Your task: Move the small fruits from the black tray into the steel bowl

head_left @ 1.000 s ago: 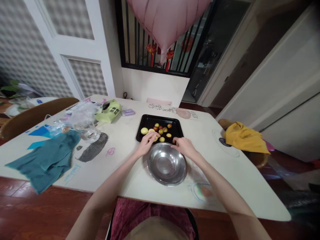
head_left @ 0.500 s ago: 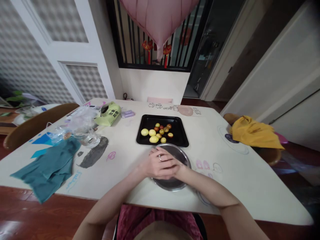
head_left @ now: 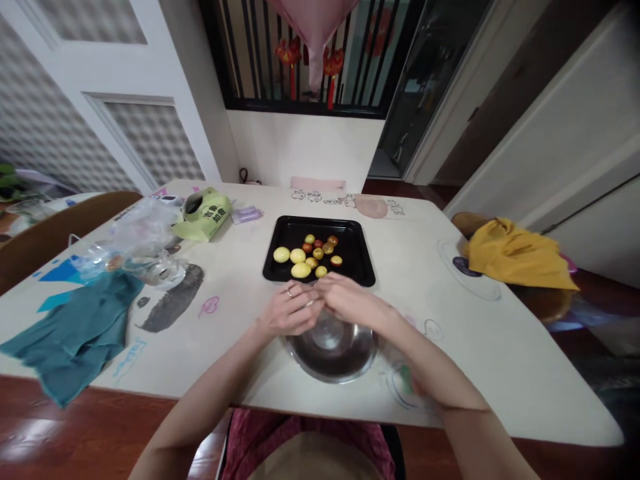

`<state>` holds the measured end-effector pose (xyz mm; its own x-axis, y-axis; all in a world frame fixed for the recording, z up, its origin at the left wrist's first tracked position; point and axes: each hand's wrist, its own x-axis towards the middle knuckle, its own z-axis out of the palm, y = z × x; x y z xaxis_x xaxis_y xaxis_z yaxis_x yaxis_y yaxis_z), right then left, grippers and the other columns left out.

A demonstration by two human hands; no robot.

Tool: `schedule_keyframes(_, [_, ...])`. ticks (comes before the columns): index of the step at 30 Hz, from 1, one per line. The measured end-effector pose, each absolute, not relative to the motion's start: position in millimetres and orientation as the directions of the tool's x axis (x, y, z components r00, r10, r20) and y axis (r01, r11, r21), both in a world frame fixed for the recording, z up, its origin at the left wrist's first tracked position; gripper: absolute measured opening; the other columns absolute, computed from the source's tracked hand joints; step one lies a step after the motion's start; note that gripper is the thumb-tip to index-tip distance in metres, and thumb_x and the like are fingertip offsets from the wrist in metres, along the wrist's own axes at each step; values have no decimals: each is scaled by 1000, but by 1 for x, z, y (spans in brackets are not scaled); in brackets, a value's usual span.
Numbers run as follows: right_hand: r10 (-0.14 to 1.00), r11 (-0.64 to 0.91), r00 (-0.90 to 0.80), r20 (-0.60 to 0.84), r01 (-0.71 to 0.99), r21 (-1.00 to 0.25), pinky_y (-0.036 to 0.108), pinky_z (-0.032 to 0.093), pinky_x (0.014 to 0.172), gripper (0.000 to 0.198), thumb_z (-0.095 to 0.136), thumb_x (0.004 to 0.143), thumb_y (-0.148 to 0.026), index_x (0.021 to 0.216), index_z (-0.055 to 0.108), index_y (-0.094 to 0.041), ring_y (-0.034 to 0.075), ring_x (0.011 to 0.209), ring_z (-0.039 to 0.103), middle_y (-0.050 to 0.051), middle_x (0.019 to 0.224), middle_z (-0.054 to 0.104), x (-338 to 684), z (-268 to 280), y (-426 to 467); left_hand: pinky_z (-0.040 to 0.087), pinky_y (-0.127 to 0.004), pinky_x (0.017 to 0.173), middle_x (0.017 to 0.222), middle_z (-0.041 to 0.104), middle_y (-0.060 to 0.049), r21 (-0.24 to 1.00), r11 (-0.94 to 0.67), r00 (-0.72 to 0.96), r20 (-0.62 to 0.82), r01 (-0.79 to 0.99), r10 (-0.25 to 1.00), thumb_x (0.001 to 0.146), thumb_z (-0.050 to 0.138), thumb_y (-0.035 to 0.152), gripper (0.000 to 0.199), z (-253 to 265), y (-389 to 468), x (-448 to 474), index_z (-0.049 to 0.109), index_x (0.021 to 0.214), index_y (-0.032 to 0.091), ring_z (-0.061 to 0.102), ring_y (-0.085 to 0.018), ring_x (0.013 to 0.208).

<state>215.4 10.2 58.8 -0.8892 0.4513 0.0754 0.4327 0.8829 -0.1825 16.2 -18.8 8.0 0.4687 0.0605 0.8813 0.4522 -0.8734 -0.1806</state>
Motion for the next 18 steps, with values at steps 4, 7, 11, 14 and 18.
schedule_keyframes(4, [645,763,-733,216,603,-232,43,56,97,19,59,104,-19,116,74,-18,26,108,70,12,114,76,252,56,55,54,-34,73,90,76,-8,-28,-875,463,856,484,229,96,56,11,15,2,-9,7,67,105,17,69,-20,84])
schedule_keyframes(7, [758,652,-615,218,731,-201,44,56,100,27,59,101,-14,125,72,-17,29,115,68,14,124,72,266,33,86,57,-36,78,91,77,-8,132,-911,493,806,390,327,96,56,11,15,-3,-5,3,68,102,18,71,-21,88])
schedule_keyframes(11, [782,624,-613,113,765,-158,46,57,103,40,64,97,-12,137,65,-16,30,121,66,15,135,67,266,0,103,60,-36,79,86,79,-8,309,-927,562,737,214,375,100,54,20,17,-9,0,-3,72,100,17,76,-23,89])
schedule_keyframes(14, [786,618,-611,98,767,-172,44,58,102,42,63,98,-10,140,63,-17,29,121,66,15,135,66,262,-12,104,60,-35,78,79,78,-9,366,-917,592,708,158,385,103,53,26,23,-15,3,-11,72,94,17,77,-24,90])
schedule_keyframes(18, [812,583,-573,114,785,-208,41,60,95,36,64,96,-9,132,66,-17,28,117,68,14,130,67,262,-9,100,61,-36,83,77,77,-9,376,-912,626,674,167,392,104,53,30,26,-16,4,-18,72,91,17,77,-25,96])
